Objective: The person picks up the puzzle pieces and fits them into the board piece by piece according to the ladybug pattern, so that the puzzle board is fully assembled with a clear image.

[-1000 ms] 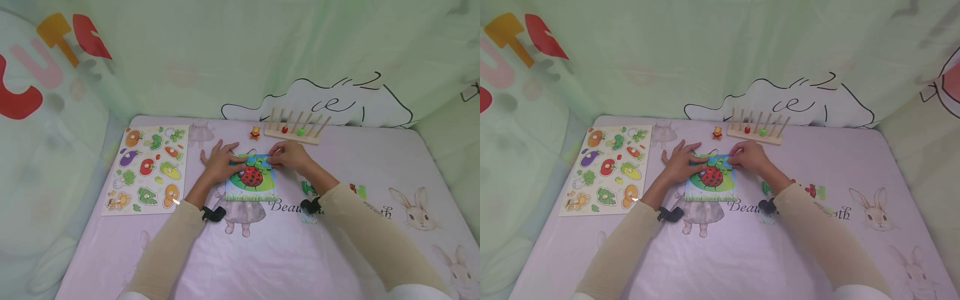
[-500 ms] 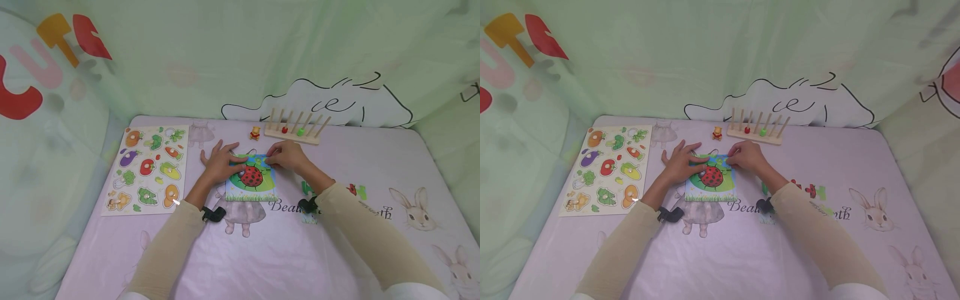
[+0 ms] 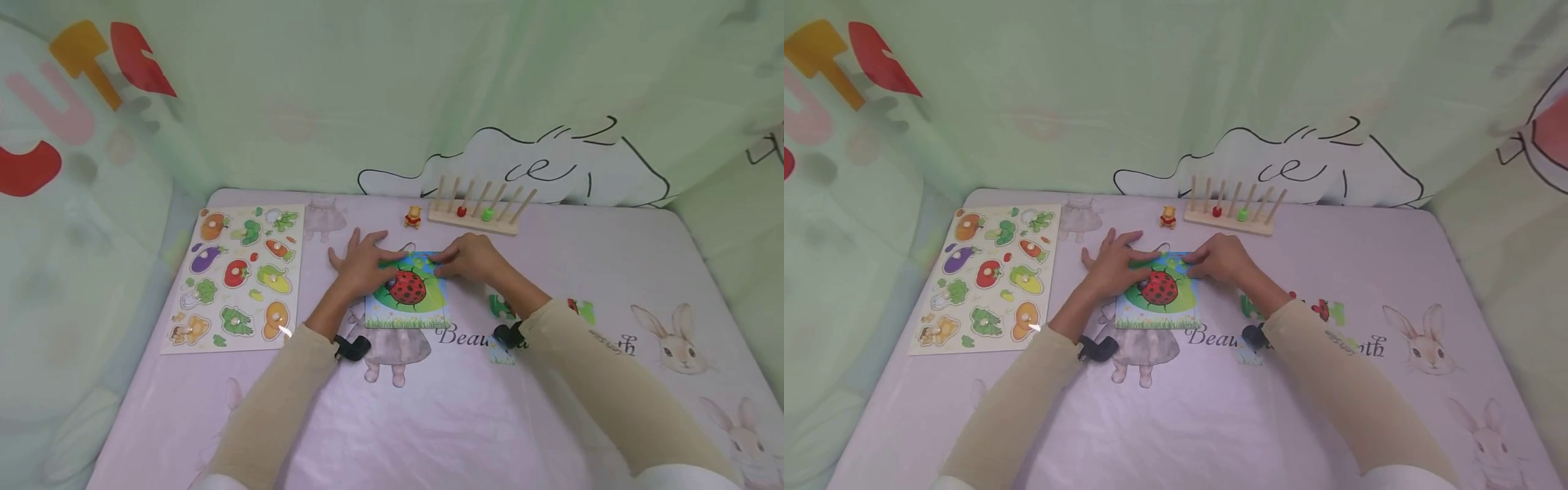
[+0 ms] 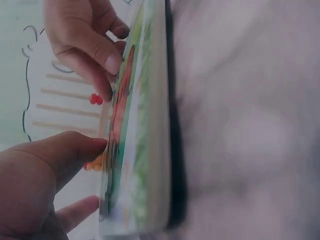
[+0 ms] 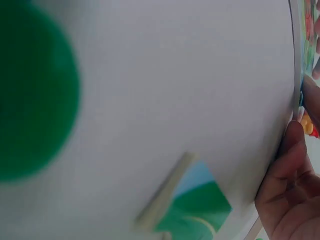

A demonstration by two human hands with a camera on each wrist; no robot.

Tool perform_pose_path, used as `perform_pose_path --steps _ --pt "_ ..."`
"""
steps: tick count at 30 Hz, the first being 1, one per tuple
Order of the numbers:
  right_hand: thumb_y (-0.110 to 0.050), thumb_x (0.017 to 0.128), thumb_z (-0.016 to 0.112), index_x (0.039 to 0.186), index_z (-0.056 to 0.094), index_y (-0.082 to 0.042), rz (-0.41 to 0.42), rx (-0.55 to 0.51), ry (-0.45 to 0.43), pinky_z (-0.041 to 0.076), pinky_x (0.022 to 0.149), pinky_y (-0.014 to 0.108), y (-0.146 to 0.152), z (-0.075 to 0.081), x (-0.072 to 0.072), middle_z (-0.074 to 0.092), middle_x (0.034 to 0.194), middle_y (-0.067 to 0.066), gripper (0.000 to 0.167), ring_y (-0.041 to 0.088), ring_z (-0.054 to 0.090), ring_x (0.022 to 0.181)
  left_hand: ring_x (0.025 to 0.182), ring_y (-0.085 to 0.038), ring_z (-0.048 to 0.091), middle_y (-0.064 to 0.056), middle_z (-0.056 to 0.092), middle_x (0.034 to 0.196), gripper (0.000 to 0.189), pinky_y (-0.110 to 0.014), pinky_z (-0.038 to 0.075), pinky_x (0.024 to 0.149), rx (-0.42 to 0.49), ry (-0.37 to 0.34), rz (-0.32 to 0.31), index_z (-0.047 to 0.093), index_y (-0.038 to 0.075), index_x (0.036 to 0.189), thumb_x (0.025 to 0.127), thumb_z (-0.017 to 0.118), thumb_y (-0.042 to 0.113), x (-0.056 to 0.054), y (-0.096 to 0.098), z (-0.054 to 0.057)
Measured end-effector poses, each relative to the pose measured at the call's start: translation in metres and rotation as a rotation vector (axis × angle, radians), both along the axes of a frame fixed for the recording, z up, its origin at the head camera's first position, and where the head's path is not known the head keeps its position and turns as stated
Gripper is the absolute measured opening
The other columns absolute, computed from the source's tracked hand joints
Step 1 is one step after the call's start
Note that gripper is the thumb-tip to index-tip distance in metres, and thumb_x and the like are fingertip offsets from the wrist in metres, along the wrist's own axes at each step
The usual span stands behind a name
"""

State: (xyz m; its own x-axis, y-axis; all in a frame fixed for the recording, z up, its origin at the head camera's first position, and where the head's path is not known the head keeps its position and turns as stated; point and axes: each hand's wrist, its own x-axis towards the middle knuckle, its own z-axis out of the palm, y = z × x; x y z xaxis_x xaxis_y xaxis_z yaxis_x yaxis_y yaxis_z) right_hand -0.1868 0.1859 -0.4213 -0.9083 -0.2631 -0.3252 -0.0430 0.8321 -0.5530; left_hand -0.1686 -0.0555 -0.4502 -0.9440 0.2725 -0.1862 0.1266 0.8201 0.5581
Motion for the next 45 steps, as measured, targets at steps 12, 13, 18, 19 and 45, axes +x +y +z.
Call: perform_pose_path --steps 12,13,18,19,45 --pt "-0.031 0.085 0.084 0.121 0.076 -0.022 0.033 -0.001 -0.004 0.048 0.081 0.035 0.003 -0.002 -0.002 0.075 0.11 0.009 0.038 0.024 0.062 0.098 0.155 -0.054 -0.006 0.006 0.023 0.17 0.04 -0.087 0.007 0.108 -0.175 -0.033 0.002 0.067 0.049 0.127 0.09 0.068 0.063 -0.004 0.024 0.005" --pt "-0.031 0.086 0.084 0.123 0.075 -0.023 0.035 -0.004 -0.005 0.045 0.076 0.033 0.004 -0.002 -0.002 0.075 0.105 0.007 0.04 0.022 0.06 0.092 0.155 -0.054 -0.006 0.006 0.024 0.17 0.039 -0.087 0.007 0.108 -0.175 -0.036 0.005 0.068 0.048 0.126 0.09 0.068 0.062 -0.003 0.025 0.005" --pt "-0.033 0.084 0.085 0.129 0.072 -0.024 0.052 -0.002 -0.006 0.037 0.068 0.029 0.005 -0.005 -0.005 0.068 0.091 0.002 0.047 0.018 0.049 0.08 0.154 -0.055 -0.006 0.006 0.024 0.17 0.039 -0.088 0.007 0.107 -0.185 -0.042 0.005 0.068 0.047 0.127 0.09 0.069 0.06 -0.002 0.026 0.008" --pt "-0.033 0.084 0.086 0.128 0.072 -0.023 0.052 -0.004 -0.01 0.038 0.068 0.029 0.004 -0.005 -0.006 0.067 0.09 0.002 0.048 0.018 0.049 0.08 0.154 -0.055 -0.006 0.006 0.024 0.17 0.039 -0.088 0.007 0.107 -0.191 -0.042 -0.001 0.067 0.047 0.128 0.091 0.069 0.06 -0.002 0.026 0.008" --pt "-0.031 0.08 0.089 0.122 0.074 -0.021 -0.002 -0.009 -0.092 0.037 0.065 0.028 0.004 -0.005 -0.013 0.064 0.076 -0.002 0.046 0.016 0.048 0.073 0.154 -0.056 -0.006 0.006 0.03 0.168 0.043 -0.089 0.003 0.106 -0.21 -0.045 -0.021 0.064 0.049 0.131 0.09 0.069 0.061 -0.002 0.031 0.01"
